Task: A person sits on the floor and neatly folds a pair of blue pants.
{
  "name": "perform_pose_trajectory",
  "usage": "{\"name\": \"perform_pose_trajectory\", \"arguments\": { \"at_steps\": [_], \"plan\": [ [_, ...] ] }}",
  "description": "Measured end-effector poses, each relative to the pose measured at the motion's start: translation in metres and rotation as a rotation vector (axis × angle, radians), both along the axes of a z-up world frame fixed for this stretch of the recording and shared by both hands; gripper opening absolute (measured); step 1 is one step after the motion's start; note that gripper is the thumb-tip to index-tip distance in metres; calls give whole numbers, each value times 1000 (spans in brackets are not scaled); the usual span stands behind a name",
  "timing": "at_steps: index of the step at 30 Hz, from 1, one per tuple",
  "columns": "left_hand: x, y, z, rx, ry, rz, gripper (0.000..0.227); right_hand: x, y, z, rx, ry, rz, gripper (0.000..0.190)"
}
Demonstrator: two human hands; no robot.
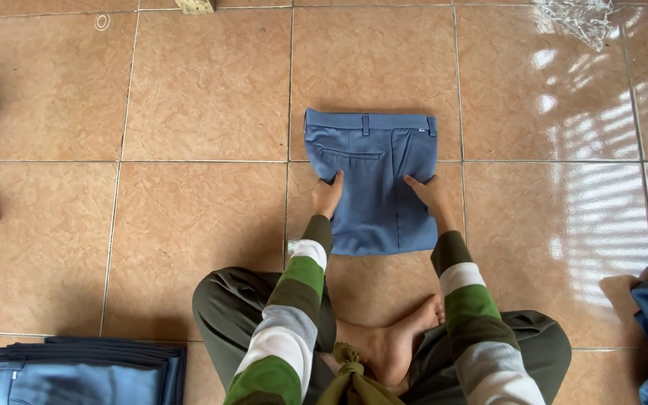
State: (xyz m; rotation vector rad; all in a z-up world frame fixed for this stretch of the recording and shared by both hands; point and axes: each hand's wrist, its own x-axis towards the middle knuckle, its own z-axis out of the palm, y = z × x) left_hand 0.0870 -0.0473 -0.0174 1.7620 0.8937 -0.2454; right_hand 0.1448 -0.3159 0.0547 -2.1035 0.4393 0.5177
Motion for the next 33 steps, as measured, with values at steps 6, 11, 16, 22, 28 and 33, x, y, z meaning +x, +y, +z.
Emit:
{"name": "perform_pose_trajectory", "arguments": {
  "at_steps": [6,11,16,22,28,33],
  "plan": [
    [-16,0,97,-521,-54,151,104,0,-32,18,524,289,-155,107],
    [-22,15,117,-593,-95,168,113,-9,-38,30,697,277,-194,100],
    [-34,29,135,-604,-243,231,98,-12,-25,48,752,230,-159,96],
    [-44,72,132,-697,-423,402,49,-12,9,95,724,156,-65,97],
    [-86,127,157,-793,-592,479,42,-22,84,159,698,97,64,93],
    [-135,189,193,-777,-688,562,47,-17,149,150,654,81,178,90]
  ]
}}
